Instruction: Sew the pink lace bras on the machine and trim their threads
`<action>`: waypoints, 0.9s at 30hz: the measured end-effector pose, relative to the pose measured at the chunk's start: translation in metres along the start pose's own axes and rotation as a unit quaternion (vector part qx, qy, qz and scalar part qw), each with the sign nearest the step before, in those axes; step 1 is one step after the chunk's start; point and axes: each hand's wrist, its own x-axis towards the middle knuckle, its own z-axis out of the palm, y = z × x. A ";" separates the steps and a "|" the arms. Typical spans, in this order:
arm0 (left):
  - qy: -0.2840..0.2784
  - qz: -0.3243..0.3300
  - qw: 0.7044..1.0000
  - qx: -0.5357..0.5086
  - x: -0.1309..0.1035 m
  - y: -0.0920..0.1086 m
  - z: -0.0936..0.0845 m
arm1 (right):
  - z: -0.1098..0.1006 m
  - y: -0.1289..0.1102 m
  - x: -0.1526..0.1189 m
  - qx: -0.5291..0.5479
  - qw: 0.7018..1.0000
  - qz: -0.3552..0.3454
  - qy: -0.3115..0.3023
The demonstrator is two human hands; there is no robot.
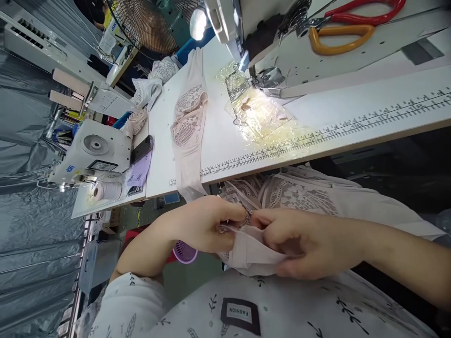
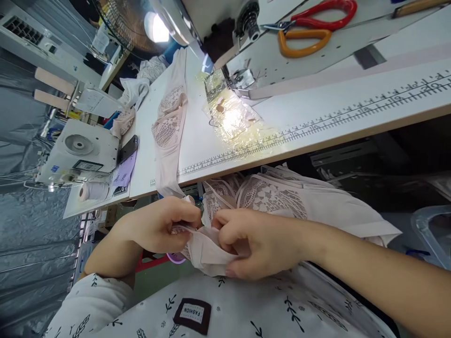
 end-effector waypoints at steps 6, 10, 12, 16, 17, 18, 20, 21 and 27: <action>-0.039 0.018 0.999 -0.033 0.002 -0.003 0.000 | -0.009 -0.011 0.008 -0.005 0.997 0.041 -0.066; -0.030 0.019 0.999 -0.023 -0.002 -0.006 0.001 | -0.011 -0.001 -0.003 -0.046 0.992 0.072 -0.089; -0.019 0.018 1.000 -0.016 -0.006 -0.007 0.000 | -0.011 0.004 -0.013 -0.104 0.989 0.074 -0.075; -0.008 0.024 1.000 -0.013 -0.012 -0.007 -0.004 | -0.012 0.010 -0.032 -0.162 0.986 0.028 -0.018; -0.005 0.025 1.000 -0.013 -0.014 -0.006 -0.005 | -0.013 0.011 -0.036 -0.153 0.988 0.013 -0.006; -0.001 0.024 1.000 -0.012 -0.016 -0.005 -0.006 | -0.014 0.012 -0.039 -0.139 0.990 0.004 0.003; 0.006 0.023 1.000 -0.007 -0.020 -0.003 -0.007 | -0.016 0.015 -0.045 -0.111 0.994 -0.006 0.023; 0.008 0.026 1.000 -0.005 -0.022 -0.001 -0.008 | -0.016 0.017 -0.048 -0.100 0.994 -0.004 0.033; 0.040 0.020 0.999 0.019 -0.037 0.004 -0.008 | -0.012 0.030 -0.058 -0.073 0.992 0.012 0.099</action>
